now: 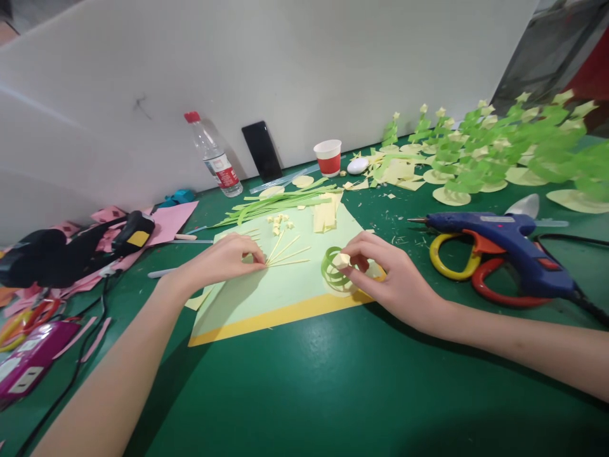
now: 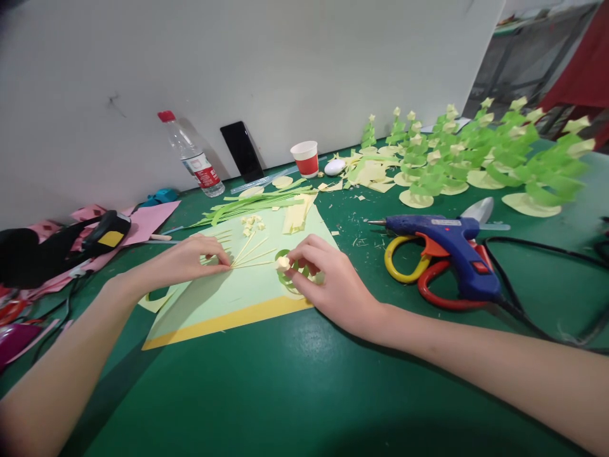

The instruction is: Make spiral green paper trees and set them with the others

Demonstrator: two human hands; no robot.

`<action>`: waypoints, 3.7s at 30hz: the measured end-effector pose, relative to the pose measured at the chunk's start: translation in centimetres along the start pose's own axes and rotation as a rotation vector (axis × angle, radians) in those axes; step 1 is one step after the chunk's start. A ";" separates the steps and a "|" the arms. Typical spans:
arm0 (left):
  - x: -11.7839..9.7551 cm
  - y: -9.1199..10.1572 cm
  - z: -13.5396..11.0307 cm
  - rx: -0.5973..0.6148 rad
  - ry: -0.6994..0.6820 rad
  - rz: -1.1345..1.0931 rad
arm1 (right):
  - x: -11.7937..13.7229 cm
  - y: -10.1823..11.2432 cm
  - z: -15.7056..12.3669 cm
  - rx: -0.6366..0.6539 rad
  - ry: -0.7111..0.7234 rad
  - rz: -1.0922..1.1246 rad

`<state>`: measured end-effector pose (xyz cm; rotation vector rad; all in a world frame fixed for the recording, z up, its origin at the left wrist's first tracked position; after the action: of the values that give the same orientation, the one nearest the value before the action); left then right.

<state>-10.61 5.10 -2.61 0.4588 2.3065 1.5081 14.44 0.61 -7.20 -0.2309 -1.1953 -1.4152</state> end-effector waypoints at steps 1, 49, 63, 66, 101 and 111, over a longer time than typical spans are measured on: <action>0.0 0.0 0.0 -0.001 0.000 0.001 | 0.0 0.0 0.0 0.002 -0.002 -0.003; -1.8 -0.2 0.6 -0.095 0.066 0.030 | 0.0 -0.1 0.0 -0.008 0.021 -0.008; -1.5 -1.0 1.0 -0.168 0.028 0.008 | -0.1 -0.1 0.0 -0.012 0.020 -0.018; -1.4 -1.4 1.3 -0.200 0.005 0.008 | -0.1 -0.1 0.0 -0.013 0.018 -0.027; -4.0 -3.6 2.8 -0.536 0.040 -0.029 | -0.1 0.0 0.0 -0.006 0.001 -0.013; -6.0 -4.1 2.3 -0.547 -0.068 -0.111 | 0.0 -0.1 0.0 -0.004 0.003 -0.006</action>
<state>-4.55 2.70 -6.55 0.2220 1.7302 1.9313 14.40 0.59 -7.23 -0.2284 -1.1915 -1.4232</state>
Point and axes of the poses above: each hand's wrist, its own z-axis towards the middle knuckle, its own y-axis out of the back of the hand, x = y × z, the point moved 1 cm from there along z, towards the middle knuckle, and after that the axes turned 10 degrees about x, right-handed, at the moved point
